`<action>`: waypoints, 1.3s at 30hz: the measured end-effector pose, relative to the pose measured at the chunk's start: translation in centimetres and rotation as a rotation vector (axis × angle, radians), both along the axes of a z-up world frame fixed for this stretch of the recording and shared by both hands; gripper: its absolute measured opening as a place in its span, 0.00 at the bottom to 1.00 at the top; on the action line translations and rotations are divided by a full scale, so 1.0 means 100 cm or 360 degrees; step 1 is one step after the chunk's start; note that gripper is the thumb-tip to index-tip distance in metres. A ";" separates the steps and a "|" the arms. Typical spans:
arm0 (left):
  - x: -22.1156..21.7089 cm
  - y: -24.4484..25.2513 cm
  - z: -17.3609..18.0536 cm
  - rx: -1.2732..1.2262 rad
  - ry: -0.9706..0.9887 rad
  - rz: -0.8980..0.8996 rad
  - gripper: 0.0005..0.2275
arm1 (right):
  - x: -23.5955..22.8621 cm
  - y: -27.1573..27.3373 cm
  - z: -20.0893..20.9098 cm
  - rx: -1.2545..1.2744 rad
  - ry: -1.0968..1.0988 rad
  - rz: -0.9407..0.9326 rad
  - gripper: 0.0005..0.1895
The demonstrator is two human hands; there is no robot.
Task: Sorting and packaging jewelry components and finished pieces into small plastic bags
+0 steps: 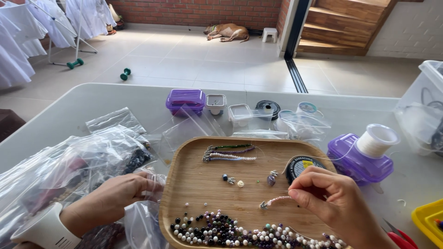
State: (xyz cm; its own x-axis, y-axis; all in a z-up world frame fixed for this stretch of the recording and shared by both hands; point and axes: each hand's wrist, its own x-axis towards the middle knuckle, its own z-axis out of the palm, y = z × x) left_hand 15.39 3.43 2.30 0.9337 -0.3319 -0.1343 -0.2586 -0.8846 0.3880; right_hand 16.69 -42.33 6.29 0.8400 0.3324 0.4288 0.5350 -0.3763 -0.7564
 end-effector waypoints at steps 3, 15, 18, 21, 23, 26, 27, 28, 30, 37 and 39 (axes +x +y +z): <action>-0.010 -0.037 0.049 0.0717 0.0106 0.0059 0.48 | -0.001 0.000 0.001 0.0006 0.0036 -0.0010 0.04; 0.000 -0.030 0.016 -0.0778 -0.0011 -0.0232 0.11 | 0.002 -0.003 -0.001 0.0025 -0.0045 0.0043 0.04; -0.005 -0.036 0.023 -0.1330 0.0670 -0.0101 0.17 | 0.004 -0.004 -0.002 0.0012 -0.0059 0.0081 0.05; 0.023 0.007 -0.038 -0.1166 0.0776 -0.0031 0.19 | 0.007 -0.005 -0.005 -0.0024 -0.0056 0.0058 0.05; 0.032 0.016 -0.064 -0.1462 0.0856 0.0167 0.18 | 0.011 -0.007 -0.008 -0.0038 -0.0085 0.0054 0.05; 0.030 0.007 -0.023 -0.1034 0.0726 0.0430 0.02 | 0.018 -0.009 -0.014 -0.0034 -0.0114 0.0047 0.05; 0.025 0.001 0.002 -0.0308 0.0508 0.0482 0.18 | 0.020 -0.009 -0.017 -0.0016 -0.0112 0.0042 0.05; 0.018 -0.007 0.025 -0.0315 0.0493 0.0488 0.18 | 0.024 -0.012 -0.021 -0.0019 -0.0127 0.0051 0.05; 0.001 -0.024 0.069 0.0272 0.0363 0.0452 0.22 | 0.029 -0.016 -0.029 0.0008 -0.0069 0.0100 0.04; 0.026 0.026 -0.012 0.0972 -0.0217 -0.0646 0.17 | 0.027 -0.015 -0.026 -0.0002 0.0078 0.0038 0.04; 0.023 0.026 -0.011 0.0896 -0.0148 -0.0356 0.20 | 0.025 -0.014 -0.025 0.0037 0.0036 0.0055 0.04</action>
State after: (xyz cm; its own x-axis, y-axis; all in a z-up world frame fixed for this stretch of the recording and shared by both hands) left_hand 17.67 6.00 1.19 0.8658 -0.4231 -0.2673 -0.4722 -0.8675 -0.1562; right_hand 19.20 -43.70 3.81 0.8380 0.3513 0.4176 0.5297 -0.3399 -0.7771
